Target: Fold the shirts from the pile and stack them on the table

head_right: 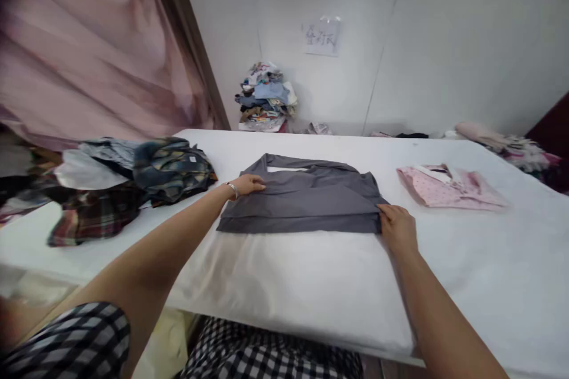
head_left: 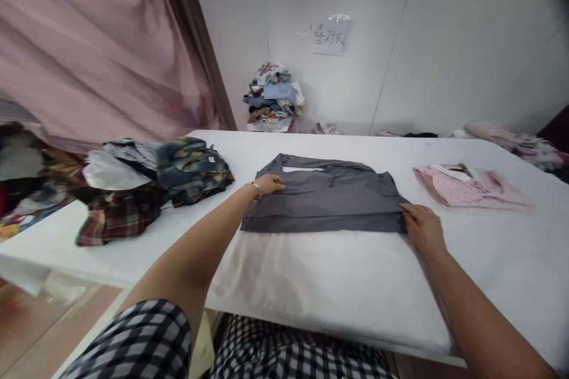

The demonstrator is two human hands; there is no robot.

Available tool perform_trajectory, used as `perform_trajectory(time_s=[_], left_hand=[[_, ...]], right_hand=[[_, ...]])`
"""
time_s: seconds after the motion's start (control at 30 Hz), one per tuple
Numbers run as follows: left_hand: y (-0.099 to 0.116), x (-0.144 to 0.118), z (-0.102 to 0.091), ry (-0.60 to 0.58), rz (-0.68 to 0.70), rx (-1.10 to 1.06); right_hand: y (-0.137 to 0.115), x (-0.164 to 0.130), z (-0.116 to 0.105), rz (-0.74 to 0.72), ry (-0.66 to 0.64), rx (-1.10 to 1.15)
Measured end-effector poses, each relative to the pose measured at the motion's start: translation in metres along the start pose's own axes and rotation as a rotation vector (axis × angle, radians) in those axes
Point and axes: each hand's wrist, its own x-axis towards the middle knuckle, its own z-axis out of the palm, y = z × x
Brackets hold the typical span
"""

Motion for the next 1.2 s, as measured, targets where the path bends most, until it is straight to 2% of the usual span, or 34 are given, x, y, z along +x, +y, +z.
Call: perform_trajectory(time_s=[0.13,0.33,0.53,0.67,0.8,1.03,1.2], left_hand=[[-0.013,-0.022,-0.003,0.031,0.034,0.021],[-0.01,-0.061,0.022,0.008,0.209,0.144],[-0.005,-0.072,0.03,0.073,0.296,0.242],[-0.007,-0.08,0.032,0.095,0.34,0.264],[-0.011,-0.09,0.037,0.131,0.351,0.312],[-0.009,-0.108,0.043,0.276,0.309,0.397],[-0.01,-0.129,0.053,0.297,0.322,0.412]], right_hand=[[-0.001,-0.003,0.001,-0.054,-0.044,-0.071],[-0.007,-0.004,0.008,-0.164,-0.075,-0.094],[-0.006,-0.002,0.01,-0.175,-0.05,-0.001],[-0.009,-0.001,0.002,-0.18,0.022,0.041],[-0.01,0.0,-0.004,-0.188,0.088,0.063],[-0.006,-0.004,-0.006,-0.209,0.083,0.053],[0.004,-0.006,-0.002,-0.259,-0.077,0.007]])
